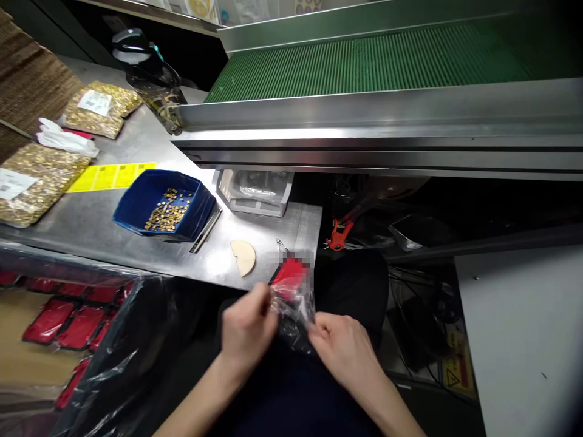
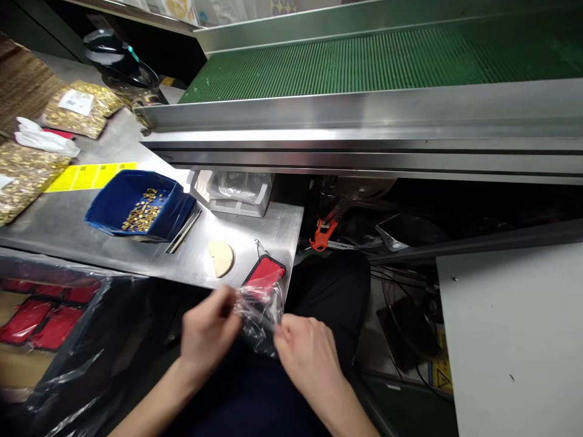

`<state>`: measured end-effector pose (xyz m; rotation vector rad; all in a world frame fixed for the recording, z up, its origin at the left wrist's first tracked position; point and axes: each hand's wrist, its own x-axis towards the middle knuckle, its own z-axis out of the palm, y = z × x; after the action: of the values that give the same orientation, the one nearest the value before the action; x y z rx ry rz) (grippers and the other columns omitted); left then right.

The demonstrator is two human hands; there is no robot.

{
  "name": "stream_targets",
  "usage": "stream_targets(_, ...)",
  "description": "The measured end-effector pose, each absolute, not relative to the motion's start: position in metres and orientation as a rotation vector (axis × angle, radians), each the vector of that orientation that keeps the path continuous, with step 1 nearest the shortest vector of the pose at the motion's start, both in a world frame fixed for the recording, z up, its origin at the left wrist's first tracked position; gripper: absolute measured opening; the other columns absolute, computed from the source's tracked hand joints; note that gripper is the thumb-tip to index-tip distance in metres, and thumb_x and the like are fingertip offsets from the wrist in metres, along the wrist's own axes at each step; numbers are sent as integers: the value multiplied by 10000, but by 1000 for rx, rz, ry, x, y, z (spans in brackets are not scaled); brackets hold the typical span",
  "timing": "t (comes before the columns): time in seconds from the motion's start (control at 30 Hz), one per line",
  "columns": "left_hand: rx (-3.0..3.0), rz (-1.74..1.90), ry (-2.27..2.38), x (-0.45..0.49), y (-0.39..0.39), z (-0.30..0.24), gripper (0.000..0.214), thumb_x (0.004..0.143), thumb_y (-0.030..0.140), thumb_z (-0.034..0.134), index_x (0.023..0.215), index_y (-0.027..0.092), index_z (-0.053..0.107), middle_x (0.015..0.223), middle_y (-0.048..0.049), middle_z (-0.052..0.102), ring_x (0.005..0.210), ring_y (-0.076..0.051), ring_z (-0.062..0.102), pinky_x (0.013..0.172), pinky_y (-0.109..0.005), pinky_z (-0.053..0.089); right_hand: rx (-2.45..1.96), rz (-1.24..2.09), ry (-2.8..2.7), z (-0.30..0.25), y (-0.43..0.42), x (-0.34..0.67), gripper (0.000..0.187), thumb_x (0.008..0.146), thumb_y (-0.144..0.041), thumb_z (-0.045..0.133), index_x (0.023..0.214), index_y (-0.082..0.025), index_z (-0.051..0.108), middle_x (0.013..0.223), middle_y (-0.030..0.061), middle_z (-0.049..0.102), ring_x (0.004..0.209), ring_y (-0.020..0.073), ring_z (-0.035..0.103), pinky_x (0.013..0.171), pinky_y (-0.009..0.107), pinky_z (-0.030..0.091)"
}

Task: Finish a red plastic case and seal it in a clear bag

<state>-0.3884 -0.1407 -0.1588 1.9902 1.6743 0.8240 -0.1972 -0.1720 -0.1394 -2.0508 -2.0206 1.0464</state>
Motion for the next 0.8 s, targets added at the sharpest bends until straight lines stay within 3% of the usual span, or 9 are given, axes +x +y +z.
stream_targets(0.13, 1957, 873, 1630, -404, -149, -156, 236, 957, 154, 563, 774, 234, 438, 687, 53, 453, 584, -132, 471, 585, -245, 358, -2065, 579, -2152, -147, -174, -204, 119, 939, -145, 539, 892, -235, 601, 807, 22, 677, 710, 203, 600, 627, 309, 290)
stream_targets(0.17, 1969, 792, 1536, -406, -154, -157, 223, 964, 136, 524, 782, 234, 440, 702, 48, 466, 594, -133, 481, 586, -244, 361, -1990, 549, -2149, -149, -173, -209, 102, 960, -180, 542, 895, -232, 603, 838, 34, 685, 751, 212, 613, 664, 314, 317)
stream_targets(0.23, 1944, 596, 1391, -410, -168, -159, 202, 954, 108, 463, 801, 238, 438, 733, 40, 486, 607, -137, 495, 580, -242, 362, -1897, 571, -2096, -152, -169, -222, 247, 1005, -276, 536, 765, -226, 562, 737, 11, 642, 687, 188, 587, 691, 319, 331)
stream_targets(0.33, 1767, 392, 1338, -423, -186, -162, 181, 921, 101, 438, 805, 240, 435, 750, 41, 503, 626, -139, 503, 593, -238, 369, -1890, 812, -2030, -151, -158, -234, 372, 1012, -268, 536, 648, -209, 489, 618, -32, 560, 592, 139, 534, 677, 306, 326)
stream_targets(0.43, 1532, 280, 1390, -448, -198, -171, 140, 946, 187, 473, 816, 239, 474, 719, 51, 485, 642, -148, 475, 607, -239, 363, -1714, 1369, -1971, -142, -153, -224, 119, 869, -258, 751, 921, -242, 646, 918, -29, 683, 858, 163, 637, 779, 266, 398)
stream_targets(0.5, 1399, 246, 1458, -470, -204, -179, 183, 978, 323, 513, 817, 235, 507, 700, 50, 455, 646, -156, 446, 597, -244, 349, -1598, 1676, -1772, -141, -156, -210, 377, 790, -301, 847, 1121, -285, 667, 1102, -17, 689, 1022, 186, 633, 849, 260, 433)
stream_targets(0.63, 1245, 232, 1569, -501, -214, -196, 382, 963, 568, 556, 811, 218, 582, 679, 40, 451, 642, -167, 449, 582, -252, 338, -1592, 2021, -753, -167, -169, -205, 330, 844, -456, 809, 1037, -198, 741, 954, 34, 732, 784, 143, 631, 665, 230, 459)
stream_targets(0.73, 1233, 224, 1584, -504, -212, -197, 424, 969, 604, 533, 853, 214, 652, 697, 19, 556, 662, -183, 511, 593, -256, 360, -1491, 2111, -298, -198, -171, -225, 576, 771, -598, 831, 1134, -160, 736, 1119, 108, 751, 767, 128, 655, 641, 222, 508)
stream_targets(0.8, 1267, 225, 1586, -499, -207, -192, 420, 988, 586, 510, 882, 220, 685, 725, 11, 624, 676, -189, 552, 612, -257, 382, -1446, 2117, -179, -212, -168, -240, 632, 754, -640, 824, 1160, -165, 733, 1244, 124, 722, 774, 103, 659, 643, 204, 529)
